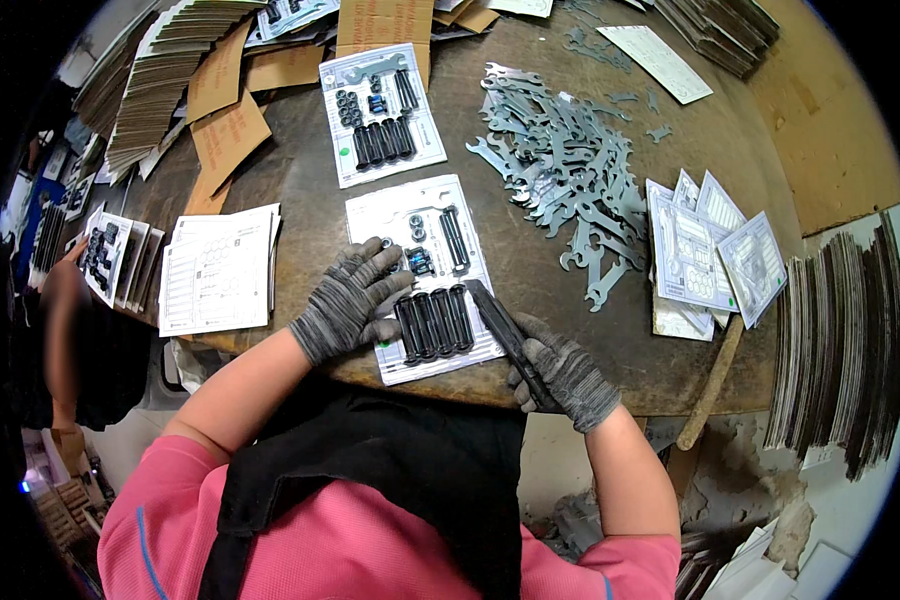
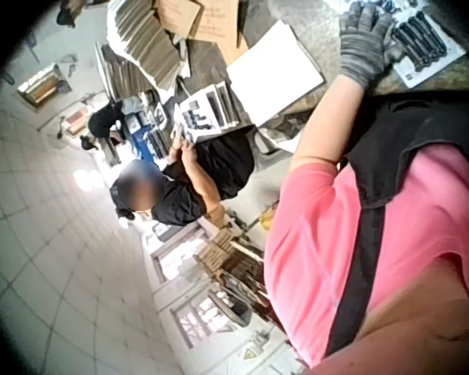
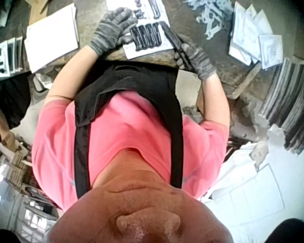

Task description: The person arranges bolts, nuts, and washers onto printed cardboard inserts using a metal tool to position and align the parts. The person repeatedly picks up components, places them into designated spots on the insert, and moves completed inserts aside.

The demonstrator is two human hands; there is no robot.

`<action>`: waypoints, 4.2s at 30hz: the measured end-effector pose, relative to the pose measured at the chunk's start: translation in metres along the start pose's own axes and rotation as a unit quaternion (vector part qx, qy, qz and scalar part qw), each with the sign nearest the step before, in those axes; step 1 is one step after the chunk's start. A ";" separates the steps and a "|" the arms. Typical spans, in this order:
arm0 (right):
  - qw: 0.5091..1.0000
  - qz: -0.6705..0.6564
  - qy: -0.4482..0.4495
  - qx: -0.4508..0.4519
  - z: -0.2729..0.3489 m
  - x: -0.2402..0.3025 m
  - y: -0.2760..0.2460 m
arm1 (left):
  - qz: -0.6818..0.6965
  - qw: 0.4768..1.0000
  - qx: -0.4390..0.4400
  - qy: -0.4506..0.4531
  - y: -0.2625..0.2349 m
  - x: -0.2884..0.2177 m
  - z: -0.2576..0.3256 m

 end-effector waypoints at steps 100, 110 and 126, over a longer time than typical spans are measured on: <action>0.605 0.778 -0.099 -0.137 0.062 0.002 0.028 | 0.057 0.997 0.004 -0.042 -0.002 -0.019 0.005; 0.503 0.862 -0.063 0.023 0.049 0.053 -0.006 | -0.025 0.999 -0.007 -0.038 -0.007 -0.029 0.005; 0.459 0.868 -0.188 0.017 0.045 0.075 -0.025 | 0.066 0.983 0.032 0.167 -0.015 -0.098 0.009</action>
Point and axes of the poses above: each hand's wrist, its own z-axis away from the middle knuckle, its own y-axis out of the palm, x = y × z, the point moved 6 cm from there along -z, towards the middle knuckle, and after that the axes turned 7 degrees about -z, right-handed, at the moved point
